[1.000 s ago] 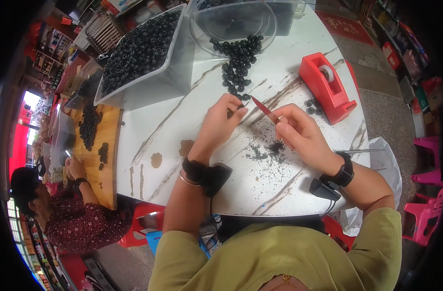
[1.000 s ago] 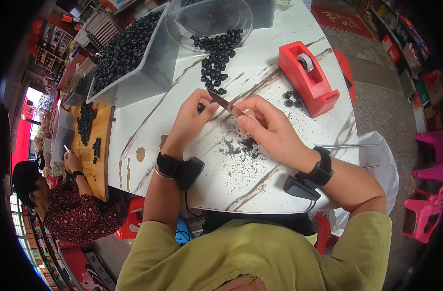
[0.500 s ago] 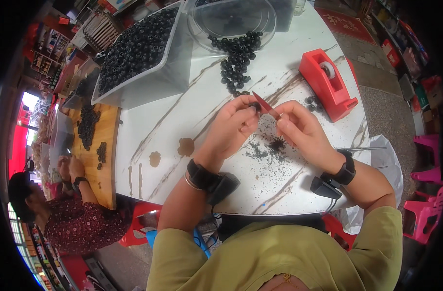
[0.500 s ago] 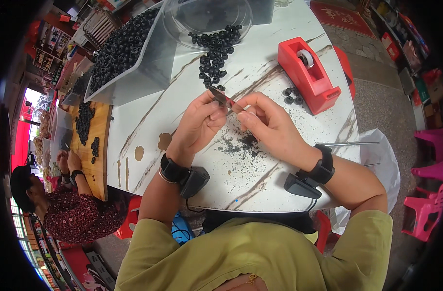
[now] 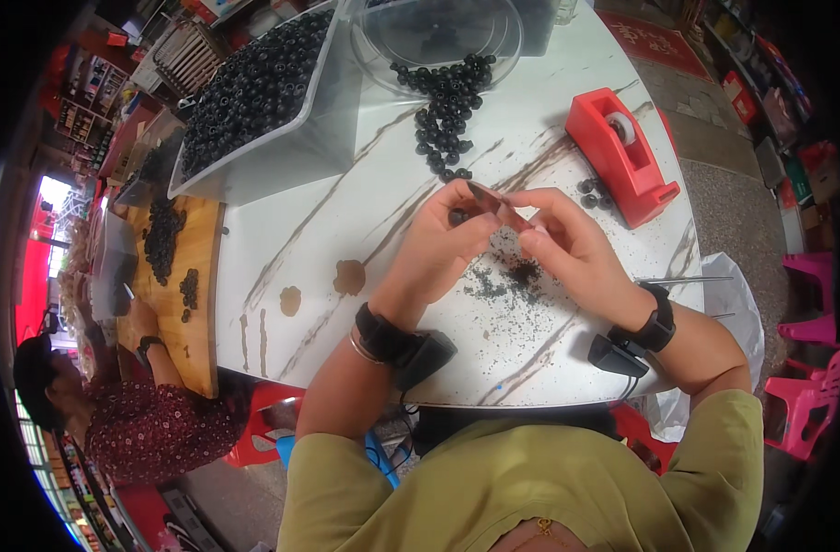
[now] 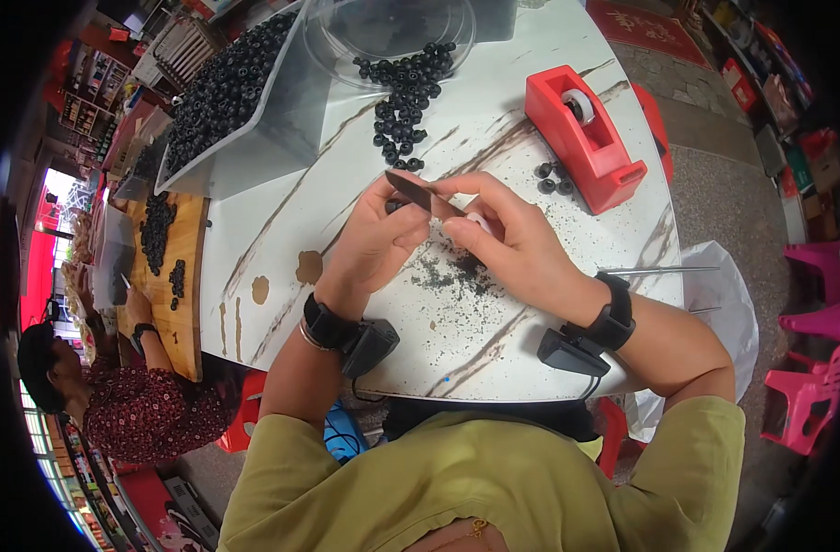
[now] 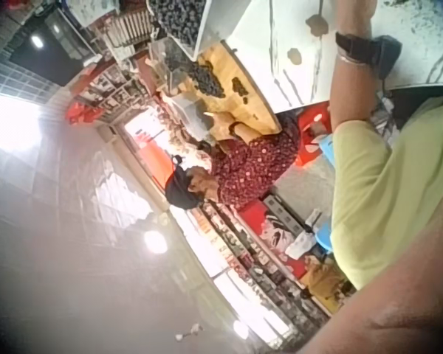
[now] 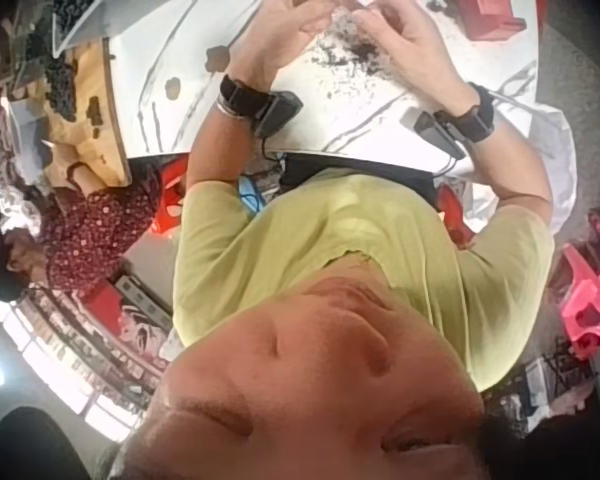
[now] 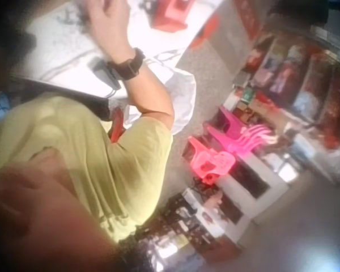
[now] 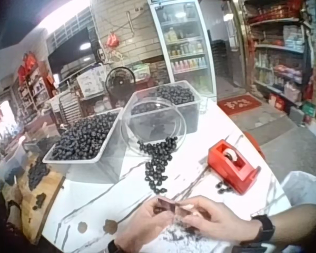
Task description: The person is using a small pointed tool to trim or clean individual black beads at a workstation.
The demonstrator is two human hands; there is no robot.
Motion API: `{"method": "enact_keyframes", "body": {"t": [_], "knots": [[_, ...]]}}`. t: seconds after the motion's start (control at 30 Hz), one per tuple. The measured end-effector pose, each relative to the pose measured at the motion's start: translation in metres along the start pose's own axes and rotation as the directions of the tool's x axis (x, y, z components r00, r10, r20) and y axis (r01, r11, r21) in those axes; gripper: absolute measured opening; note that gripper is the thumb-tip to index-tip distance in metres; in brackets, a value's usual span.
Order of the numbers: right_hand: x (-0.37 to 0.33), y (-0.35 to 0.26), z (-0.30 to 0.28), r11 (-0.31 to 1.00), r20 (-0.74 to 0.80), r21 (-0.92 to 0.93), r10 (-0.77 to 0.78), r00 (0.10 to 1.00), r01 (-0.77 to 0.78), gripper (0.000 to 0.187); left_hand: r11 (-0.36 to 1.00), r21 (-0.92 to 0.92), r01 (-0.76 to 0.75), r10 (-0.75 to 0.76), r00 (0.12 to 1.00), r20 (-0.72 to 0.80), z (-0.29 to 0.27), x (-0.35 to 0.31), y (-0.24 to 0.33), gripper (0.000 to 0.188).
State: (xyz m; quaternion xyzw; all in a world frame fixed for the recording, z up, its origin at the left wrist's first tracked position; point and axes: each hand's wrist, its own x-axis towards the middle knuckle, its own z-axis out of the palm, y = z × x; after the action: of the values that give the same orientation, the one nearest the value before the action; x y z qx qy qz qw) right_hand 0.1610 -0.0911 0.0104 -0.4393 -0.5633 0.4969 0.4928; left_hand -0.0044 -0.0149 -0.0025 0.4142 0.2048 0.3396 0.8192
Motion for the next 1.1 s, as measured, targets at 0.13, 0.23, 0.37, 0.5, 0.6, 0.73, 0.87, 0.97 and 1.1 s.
{"method": "enact_keyframes", "body": {"t": [0.13, 0.23, 0.37, 0.5, 0.6, 0.73, 0.87, 0.97, 1.1], "knots": [[-0.0016, -0.0017, 0.0003, 0.998, 0.012, -0.064, 0.012, 1.000, -0.011, 0.032, 0.999, -0.008, -0.032, 0.032, 0.999, 0.004, -0.0032, 0.0011, -0.0049, 0.018], [-0.0012, -0.0008, -0.0025, 0.999, 0.028, -0.054, 0.000, 1.000, 0.001, 0.032, 0.999, -0.002, -0.036, 0.036, 0.999, 0.015, -0.0037, 0.0014, -0.0060, 0.020], [-0.0014, -0.0032, -0.0016, 1.000, 0.027, -0.003, 0.011, 1.000, -0.011, 0.029, 0.998, 0.059, -0.019, 0.018, 0.999, 0.026, -0.0034, 0.0011, -0.0048, 0.019], [-0.0018, -0.0029, -0.0022, 1.000, 0.026, -0.026, 0.012, 1.000, -0.011, 0.025, 0.994, 0.098, -0.046, 0.044, 0.999, 0.018, -0.0036, 0.0018, -0.0056, 0.017], [-0.0021, -0.0014, -0.0030, 1.000, 0.038, -0.017, 0.019, 0.999, -0.019, 0.024, 0.992, 0.106, -0.072, 0.069, 0.997, 0.032, -0.0026, 0.0013, -0.0046, 0.016], [-0.0033, 0.0003, -0.0028, 1.000, 0.050, 0.007, 0.023, 0.998, -0.023, 0.022, 0.989, 0.126, -0.080, 0.075, 0.996, 0.040, -0.0042, 0.0017, -0.0063, 0.017], [-0.0048, -0.0007, -0.0027, 0.999, 0.034, 0.022, 0.030, 0.999, -0.030, 0.021, 0.987, 0.139, -0.081, 0.080, 0.997, 0.015, -0.0016, 0.0011, -0.0055, 0.017], [-0.0038, -0.0023, -0.0030, 0.999, 0.053, 0.050, -0.001, 0.999, -0.002, 0.021, 0.992, 0.096, -0.086, 0.082, 0.996, 0.046, -0.0040, 0.0009, -0.0056, 0.017], [-0.0045, -0.0031, -0.0014, 0.999, 0.058, -0.035, 0.032, 0.998, -0.030, 0.023, 0.985, 0.126, -0.119, 0.111, 0.991, 0.067, -0.0087, 0.0024, -0.0074, 0.018]]}}
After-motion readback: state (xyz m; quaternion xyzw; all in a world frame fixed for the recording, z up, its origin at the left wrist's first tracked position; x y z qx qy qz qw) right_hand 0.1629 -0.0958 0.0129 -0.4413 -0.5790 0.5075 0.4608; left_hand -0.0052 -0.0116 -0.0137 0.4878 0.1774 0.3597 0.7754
